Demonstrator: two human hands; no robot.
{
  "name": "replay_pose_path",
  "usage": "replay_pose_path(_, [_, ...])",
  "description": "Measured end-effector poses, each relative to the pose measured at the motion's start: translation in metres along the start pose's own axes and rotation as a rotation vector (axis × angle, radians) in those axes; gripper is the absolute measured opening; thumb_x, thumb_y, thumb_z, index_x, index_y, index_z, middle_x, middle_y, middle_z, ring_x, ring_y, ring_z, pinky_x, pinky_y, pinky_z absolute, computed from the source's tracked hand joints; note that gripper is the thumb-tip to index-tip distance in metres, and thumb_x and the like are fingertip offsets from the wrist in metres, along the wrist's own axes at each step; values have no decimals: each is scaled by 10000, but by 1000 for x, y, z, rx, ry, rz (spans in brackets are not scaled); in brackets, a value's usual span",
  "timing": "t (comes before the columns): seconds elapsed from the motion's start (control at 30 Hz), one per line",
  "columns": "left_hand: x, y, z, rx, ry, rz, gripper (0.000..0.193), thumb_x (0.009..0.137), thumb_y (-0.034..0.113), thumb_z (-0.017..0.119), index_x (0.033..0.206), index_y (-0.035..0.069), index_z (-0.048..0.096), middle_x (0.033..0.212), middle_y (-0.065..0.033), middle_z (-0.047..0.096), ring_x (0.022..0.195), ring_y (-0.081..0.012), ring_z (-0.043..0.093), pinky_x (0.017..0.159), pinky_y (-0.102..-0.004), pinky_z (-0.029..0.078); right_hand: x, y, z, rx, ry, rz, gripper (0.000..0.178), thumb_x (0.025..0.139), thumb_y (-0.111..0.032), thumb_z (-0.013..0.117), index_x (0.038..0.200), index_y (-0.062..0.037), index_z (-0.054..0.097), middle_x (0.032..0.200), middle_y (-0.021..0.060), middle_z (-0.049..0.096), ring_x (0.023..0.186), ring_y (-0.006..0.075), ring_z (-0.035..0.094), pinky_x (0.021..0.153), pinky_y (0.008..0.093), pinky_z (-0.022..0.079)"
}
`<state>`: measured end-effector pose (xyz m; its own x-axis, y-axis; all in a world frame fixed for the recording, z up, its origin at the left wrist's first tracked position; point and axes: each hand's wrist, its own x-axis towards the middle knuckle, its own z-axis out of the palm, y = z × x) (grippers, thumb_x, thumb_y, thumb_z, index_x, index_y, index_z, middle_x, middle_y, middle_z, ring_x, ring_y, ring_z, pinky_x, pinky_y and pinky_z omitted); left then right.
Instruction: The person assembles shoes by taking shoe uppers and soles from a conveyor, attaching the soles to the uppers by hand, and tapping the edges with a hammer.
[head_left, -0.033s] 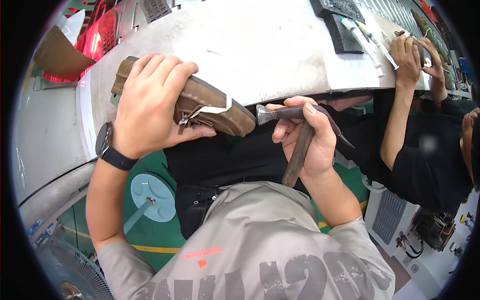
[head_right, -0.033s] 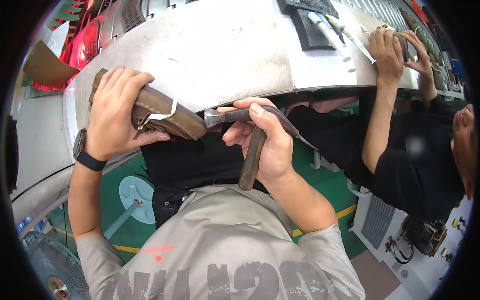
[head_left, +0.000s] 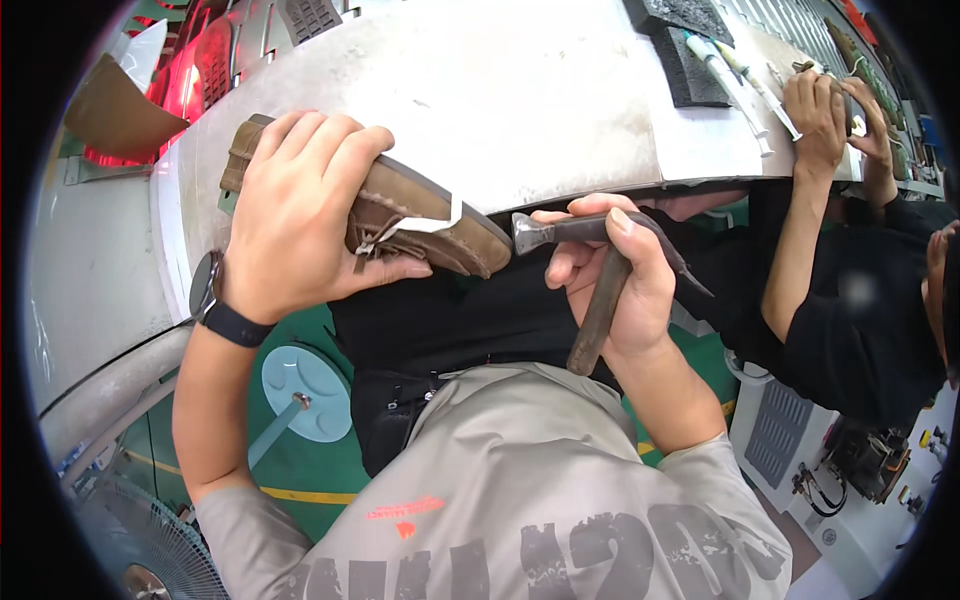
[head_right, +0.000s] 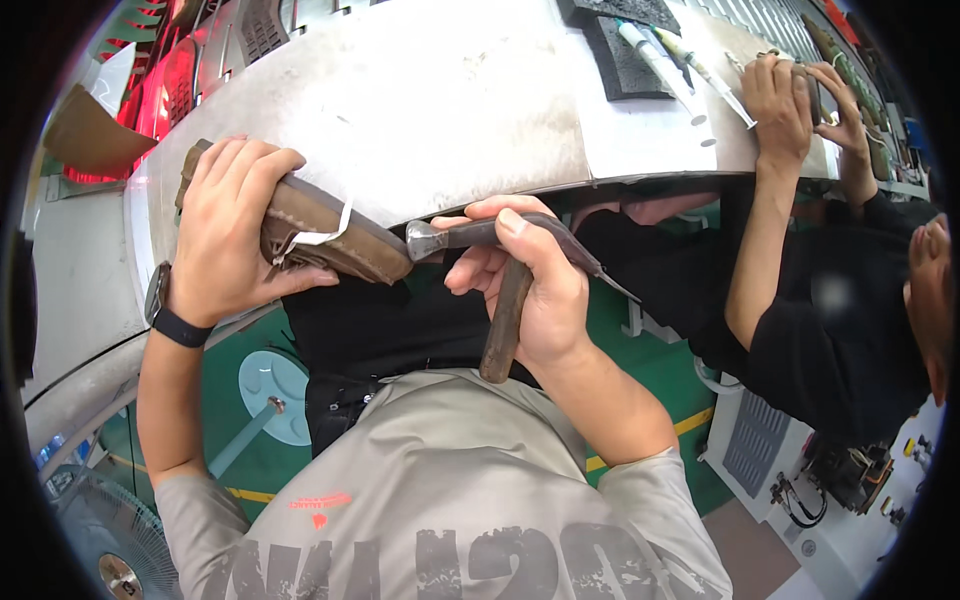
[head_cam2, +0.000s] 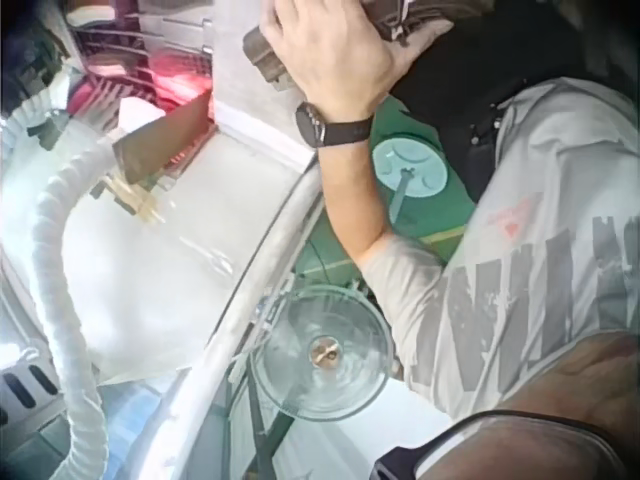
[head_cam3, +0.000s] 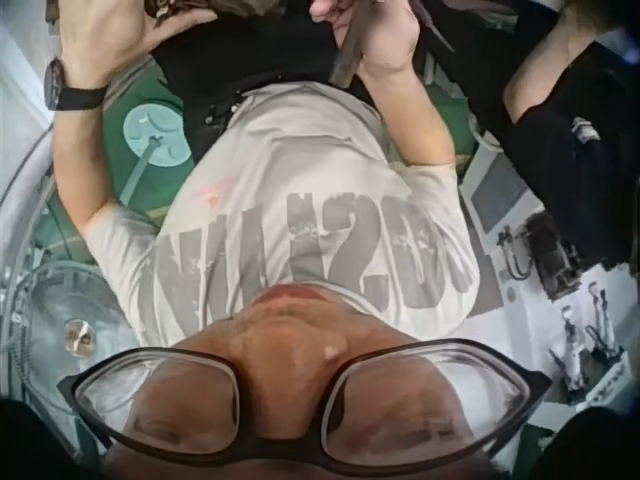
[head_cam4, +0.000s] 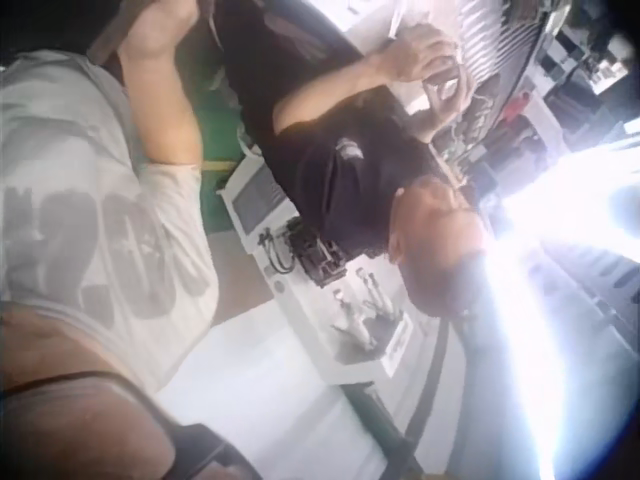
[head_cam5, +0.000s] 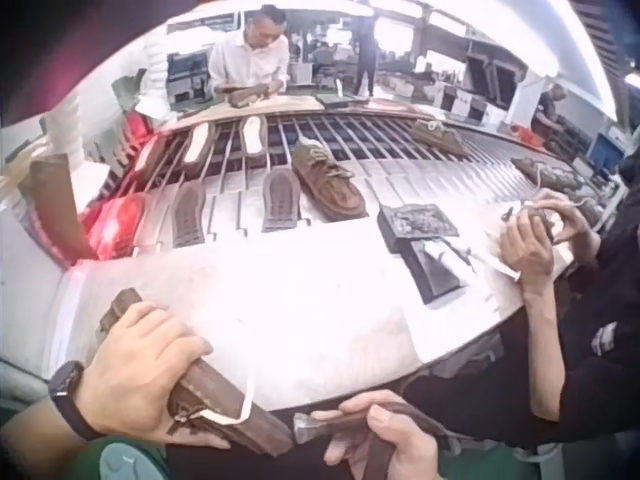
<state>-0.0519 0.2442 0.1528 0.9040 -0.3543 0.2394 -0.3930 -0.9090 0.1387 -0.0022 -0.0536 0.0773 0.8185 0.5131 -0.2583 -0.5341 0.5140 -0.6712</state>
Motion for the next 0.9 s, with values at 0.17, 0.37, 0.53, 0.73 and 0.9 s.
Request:
replay_pose_path(0.17, [4, 1, 0, -4, -24, -7, 932, 580, 610, 917, 1224, 16, 598, 1081, -166, 615, 988, -410, 589, 979, -550, 449, 10, -39, 4, -524, -262, -141, 258, 915, -106, 661, 1097, 76, 663, 1099, 250, 778, 666, 200, 709, 665, 314, 589])
replay_pose_path(0.37, [5, 0, -1, -3, -75, -27, 936, 609, 653, 889, 1221, 8, 596, 1079, -173, 609, 981, -411, 586, 986, -559, 441, 63, -80, 39, -1104, -844, -585, 273, 804, -155, 785, 952, 70, 741, 830, 218, 756, 832, 350, 803, 752, 401, 665])
replay_pose_path(0.53, [0, 0, -2, -4, -43, -23, 929, 626, 663, 883, 1216, 5, 597, 1063, -171, 609, 968, -409, 589, 994, -563, 440, 52, -71, 25, -735, -477, -23, 297, 876, -132, 672, 1090, 75, 672, 1043, 300, 757, 658, 202, 705, 612, 294, 596])
replay_pose_path(0.73, [0, -2, 3, -3, -7, -5, 915, 651, 679, 866, 1208, 3, 599, 1030, -168, 610, 943, -405, 596, 989, -560, 447, 57, -56, 21, -410, -316, 173, 253, 913, -155, 699, 1073, 40, 713, 968, 194, 786, 542, 100, 583, 517, 256, 488])
replay_pose_path(0.9, [3, -1, -1, -14, -50, -27, 898, 665, 679, 853, 1196, -1, 603, 1041, -164, 616, 948, -398, 601, 997, -550, 450, 78, -91, 68, -1195, -959, -485, 264, 762, -94, 786, 973, 60, 749, 919, 237, 778, 802, 316, 806, 731, 353, 659])
